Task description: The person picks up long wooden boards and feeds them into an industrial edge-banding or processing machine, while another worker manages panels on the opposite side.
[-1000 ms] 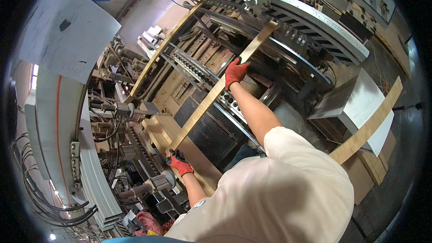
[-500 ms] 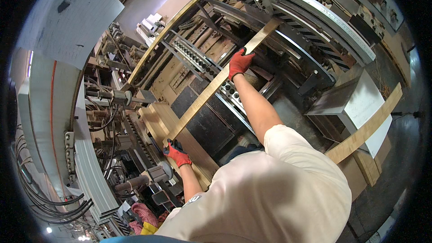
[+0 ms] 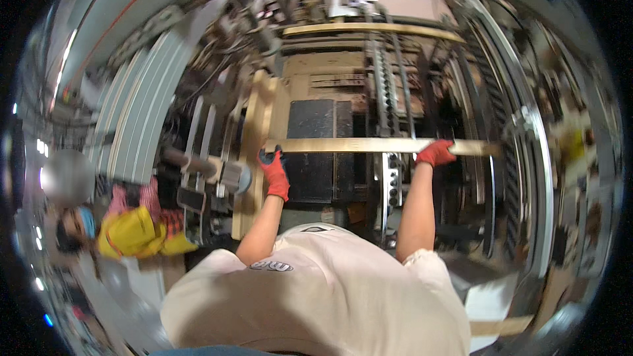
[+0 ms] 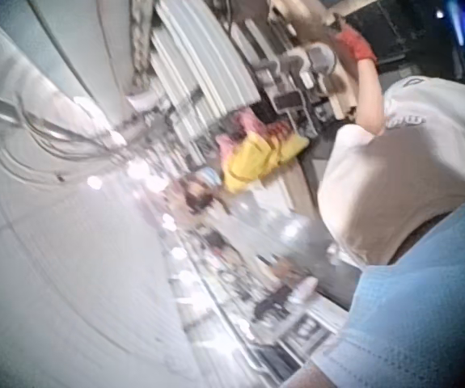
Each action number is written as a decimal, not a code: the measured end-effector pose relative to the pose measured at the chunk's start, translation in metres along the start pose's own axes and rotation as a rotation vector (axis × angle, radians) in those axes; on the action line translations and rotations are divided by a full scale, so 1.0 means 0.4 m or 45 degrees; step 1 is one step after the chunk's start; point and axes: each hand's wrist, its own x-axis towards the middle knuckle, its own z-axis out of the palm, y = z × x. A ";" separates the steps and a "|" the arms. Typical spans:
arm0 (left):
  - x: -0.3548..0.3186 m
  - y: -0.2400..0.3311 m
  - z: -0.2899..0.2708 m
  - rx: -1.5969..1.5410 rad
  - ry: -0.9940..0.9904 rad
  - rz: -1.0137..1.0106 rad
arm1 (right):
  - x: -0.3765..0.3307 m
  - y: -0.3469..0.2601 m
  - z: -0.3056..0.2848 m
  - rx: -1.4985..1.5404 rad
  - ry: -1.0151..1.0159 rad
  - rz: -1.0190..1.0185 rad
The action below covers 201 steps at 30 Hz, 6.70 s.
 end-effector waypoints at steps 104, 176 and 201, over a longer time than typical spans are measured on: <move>-0.135 -0.043 -0.514 1.325 -0.040 -0.310 | -0.268 -0.015 -0.395 -0.931 -1.669 -0.708; -0.096 -0.564 -0.976 -0.166 0.714 -1.295 | -0.179 0.061 -0.334 -0.989 -1.864 -0.387; -0.119 -0.396 -1.024 1.964 -0.130 -0.256 | -0.155 0.051 -0.372 -0.801 -1.927 0.018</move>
